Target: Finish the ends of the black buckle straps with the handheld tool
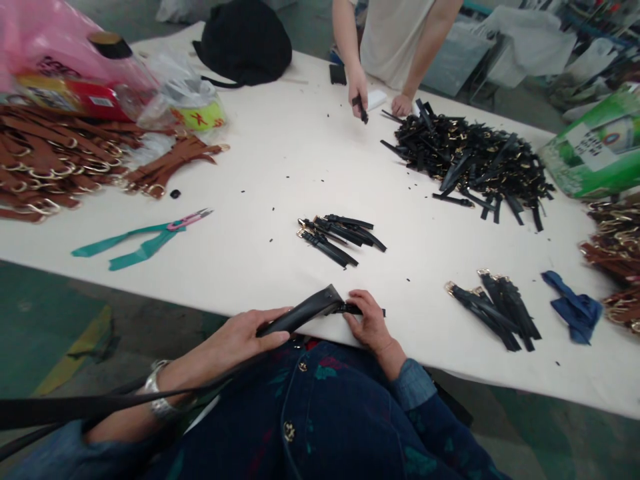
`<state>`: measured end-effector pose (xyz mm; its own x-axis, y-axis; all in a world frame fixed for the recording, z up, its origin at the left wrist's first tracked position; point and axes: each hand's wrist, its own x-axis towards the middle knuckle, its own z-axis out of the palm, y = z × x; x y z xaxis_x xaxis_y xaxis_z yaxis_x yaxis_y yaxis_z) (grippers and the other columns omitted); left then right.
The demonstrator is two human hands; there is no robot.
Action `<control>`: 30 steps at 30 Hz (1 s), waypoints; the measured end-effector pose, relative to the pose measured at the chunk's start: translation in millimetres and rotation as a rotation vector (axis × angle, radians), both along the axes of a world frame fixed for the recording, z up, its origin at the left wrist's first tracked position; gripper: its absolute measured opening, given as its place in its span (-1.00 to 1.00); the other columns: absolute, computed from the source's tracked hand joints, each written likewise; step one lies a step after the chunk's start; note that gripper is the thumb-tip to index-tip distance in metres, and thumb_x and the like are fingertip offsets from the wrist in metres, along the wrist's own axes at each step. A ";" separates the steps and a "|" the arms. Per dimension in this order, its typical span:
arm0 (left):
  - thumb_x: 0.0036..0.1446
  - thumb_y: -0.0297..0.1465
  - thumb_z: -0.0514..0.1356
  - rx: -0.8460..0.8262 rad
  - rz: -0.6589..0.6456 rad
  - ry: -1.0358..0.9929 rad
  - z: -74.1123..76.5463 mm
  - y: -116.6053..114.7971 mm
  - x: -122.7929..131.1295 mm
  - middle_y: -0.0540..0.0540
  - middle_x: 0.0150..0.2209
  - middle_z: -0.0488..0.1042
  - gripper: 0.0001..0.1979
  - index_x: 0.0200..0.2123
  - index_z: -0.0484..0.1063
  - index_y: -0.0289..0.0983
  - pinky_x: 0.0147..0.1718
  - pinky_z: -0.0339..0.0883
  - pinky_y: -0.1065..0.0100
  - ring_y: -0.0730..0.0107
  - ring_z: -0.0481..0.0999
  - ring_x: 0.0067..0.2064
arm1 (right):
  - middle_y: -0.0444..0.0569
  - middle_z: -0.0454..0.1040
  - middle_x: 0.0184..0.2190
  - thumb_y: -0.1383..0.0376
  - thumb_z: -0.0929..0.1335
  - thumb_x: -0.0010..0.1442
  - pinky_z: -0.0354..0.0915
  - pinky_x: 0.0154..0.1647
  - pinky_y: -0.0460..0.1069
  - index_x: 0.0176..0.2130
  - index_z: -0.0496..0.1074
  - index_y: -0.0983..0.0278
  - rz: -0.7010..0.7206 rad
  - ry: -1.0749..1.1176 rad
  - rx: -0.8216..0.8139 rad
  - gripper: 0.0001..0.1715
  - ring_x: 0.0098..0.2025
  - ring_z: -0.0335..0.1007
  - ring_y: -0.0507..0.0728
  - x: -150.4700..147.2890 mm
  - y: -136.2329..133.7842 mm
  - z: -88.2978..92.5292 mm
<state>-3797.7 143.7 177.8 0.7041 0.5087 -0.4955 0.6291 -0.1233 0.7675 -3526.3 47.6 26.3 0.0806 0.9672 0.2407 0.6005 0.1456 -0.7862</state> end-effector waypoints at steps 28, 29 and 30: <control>0.06 0.04 0.15 0.198 0.080 0.066 -25.0 -15.9 -3.8 0.11 0.09 0.52 -0.49 0.10 0.45 0.16 0.15 0.34 0.01 -0.10 0.47 0.13 | -0.03 0.48 -0.31 0.41 0.40 -0.04 0.44 -0.27 0.00 -0.29 0.47 0.18 -0.076 -0.019 0.053 -0.76 -0.26 0.47 0.14 -9.9 4.4 16.1; -0.01 0.05 0.21 0.202 0.108 0.045 -26.8 -13.2 -5.9 0.17 0.04 0.56 -0.52 0.04 0.47 0.26 0.08 0.40 -0.07 -0.14 0.49 0.10 | -0.05 0.48 -0.33 0.40 0.41 -0.07 0.45 -0.31 0.01 -0.30 0.47 0.15 -0.072 0.008 0.077 -0.74 -0.28 0.48 0.15 -9.3 7.9 10.1; -0.05 0.06 0.24 0.228 0.103 0.029 -26.0 -10.6 -7.6 0.18 -0.01 0.59 -0.54 -0.01 0.48 0.30 -0.01 0.46 -0.12 -0.17 0.53 0.04 | -0.08 0.48 -0.35 0.37 0.43 -0.10 0.45 -0.34 0.02 -0.32 0.47 0.11 -0.071 0.017 0.094 -0.74 -0.31 0.48 0.16 -8.6 11.3 5.6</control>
